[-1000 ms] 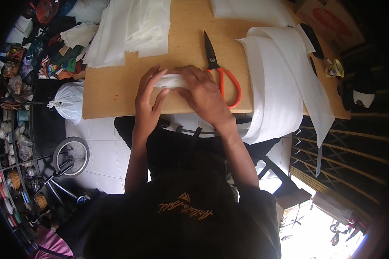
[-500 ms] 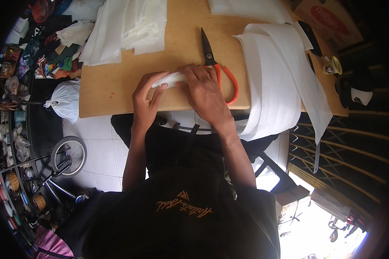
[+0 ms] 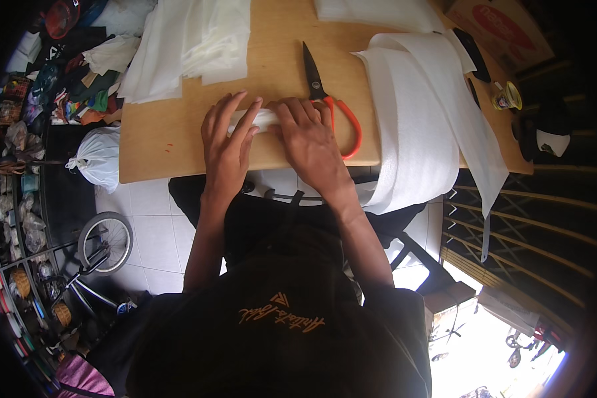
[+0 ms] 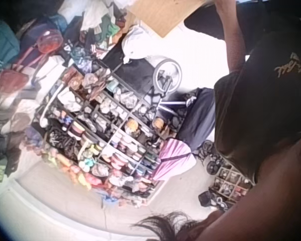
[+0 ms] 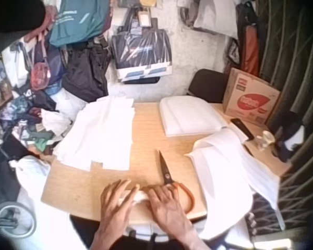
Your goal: The person cuts strips of white foam using a pair of scissors and stacks the cut pieces on a wooden table.
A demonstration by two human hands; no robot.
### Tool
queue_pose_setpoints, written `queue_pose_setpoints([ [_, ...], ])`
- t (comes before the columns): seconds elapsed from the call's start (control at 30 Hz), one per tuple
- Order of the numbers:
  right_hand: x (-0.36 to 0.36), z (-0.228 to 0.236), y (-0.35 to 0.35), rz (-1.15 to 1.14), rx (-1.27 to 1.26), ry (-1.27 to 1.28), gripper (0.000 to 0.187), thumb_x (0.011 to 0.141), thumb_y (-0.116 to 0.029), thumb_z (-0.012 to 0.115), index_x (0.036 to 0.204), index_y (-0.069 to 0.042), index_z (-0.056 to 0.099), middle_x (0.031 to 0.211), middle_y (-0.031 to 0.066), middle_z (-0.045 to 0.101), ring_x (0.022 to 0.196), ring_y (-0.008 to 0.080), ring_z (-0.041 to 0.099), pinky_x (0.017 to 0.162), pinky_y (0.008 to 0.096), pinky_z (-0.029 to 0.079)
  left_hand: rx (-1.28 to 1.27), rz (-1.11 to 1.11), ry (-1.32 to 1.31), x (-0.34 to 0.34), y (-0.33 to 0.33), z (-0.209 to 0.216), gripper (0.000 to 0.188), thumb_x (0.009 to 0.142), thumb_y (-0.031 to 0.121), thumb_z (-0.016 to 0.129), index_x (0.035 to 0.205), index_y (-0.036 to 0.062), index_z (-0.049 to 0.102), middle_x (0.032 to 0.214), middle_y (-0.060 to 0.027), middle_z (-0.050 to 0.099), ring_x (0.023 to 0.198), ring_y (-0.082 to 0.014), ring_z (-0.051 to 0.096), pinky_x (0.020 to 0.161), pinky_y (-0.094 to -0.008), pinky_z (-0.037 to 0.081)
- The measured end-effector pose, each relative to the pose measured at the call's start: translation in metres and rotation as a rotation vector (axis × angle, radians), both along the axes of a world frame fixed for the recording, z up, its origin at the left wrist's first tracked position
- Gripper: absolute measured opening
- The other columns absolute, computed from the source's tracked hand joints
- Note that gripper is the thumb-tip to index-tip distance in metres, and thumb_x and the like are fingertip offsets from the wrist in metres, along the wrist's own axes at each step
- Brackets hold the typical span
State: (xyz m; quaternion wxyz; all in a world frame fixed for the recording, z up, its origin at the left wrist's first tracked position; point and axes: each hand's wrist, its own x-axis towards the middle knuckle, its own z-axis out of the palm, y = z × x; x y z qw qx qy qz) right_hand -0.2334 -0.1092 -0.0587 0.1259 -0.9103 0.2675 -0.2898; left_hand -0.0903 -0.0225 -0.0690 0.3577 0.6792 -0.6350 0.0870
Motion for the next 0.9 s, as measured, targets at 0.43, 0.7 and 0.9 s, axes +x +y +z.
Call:
queue_pose_setpoints([
  [0.43, -0.001, 0.003, -0.001, -0.028, -0.056, -0.032, 0.024, 0.085, -0.014, 0.065, 0.107, -0.006, 0.064, 0.099, 0.0072, 0.065, 0.100, 0.0232, 0.060, 0.101, 0.0485, 0.032, -0.051, -0.178, 0.510, 0.015, -0.003, -0.012, 0.031, 0.084, -0.009, 0.064, 0.113, -0.0009, 0.063, 0.107, -0.0103, 0.065, 0.095, -0.0209, 0.064, 0.082, -0.0319, 0.051],
  [0.7, -0.006, 0.004, 0.010, -0.067, 0.476, -0.339, 0.026, 0.087, -0.017, 0.067, 0.107, -0.001, 0.065, 0.085, 0.0104, 0.065, 0.086, 0.0242, 0.060, 0.084, 0.0364, 0.042, -0.380, -0.134, 1.303, 0.021, 0.006, -0.009, 0.045, 0.081, -0.007, 0.069, 0.123, -0.0053, 0.054, 0.119, -0.0159, 0.059, 0.106, -0.0215, 0.062, 0.093, -0.0337, 0.050],
  [0.9, -0.005, 0.011, 0.029, -0.033, 1.190, -0.562, 0.033, 0.092, -0.025, 0.066, 0.112, 0.002, 0.064, 0.090, 0.0072, 0.066, 0.086, 0.0106, 0.055, 0.076, 0.0280, 0.044, -0.062, -0.501, 1.459, -0.013, 0.010, 0.014, 0.076, 0.090, 0.028, 0.066, 0.144, -0.0074, 0.026, 0.143, -0.0239, 0.041, 0.135, -0.0329, 0.041, 0.110, -0.0452, 0.034],
])
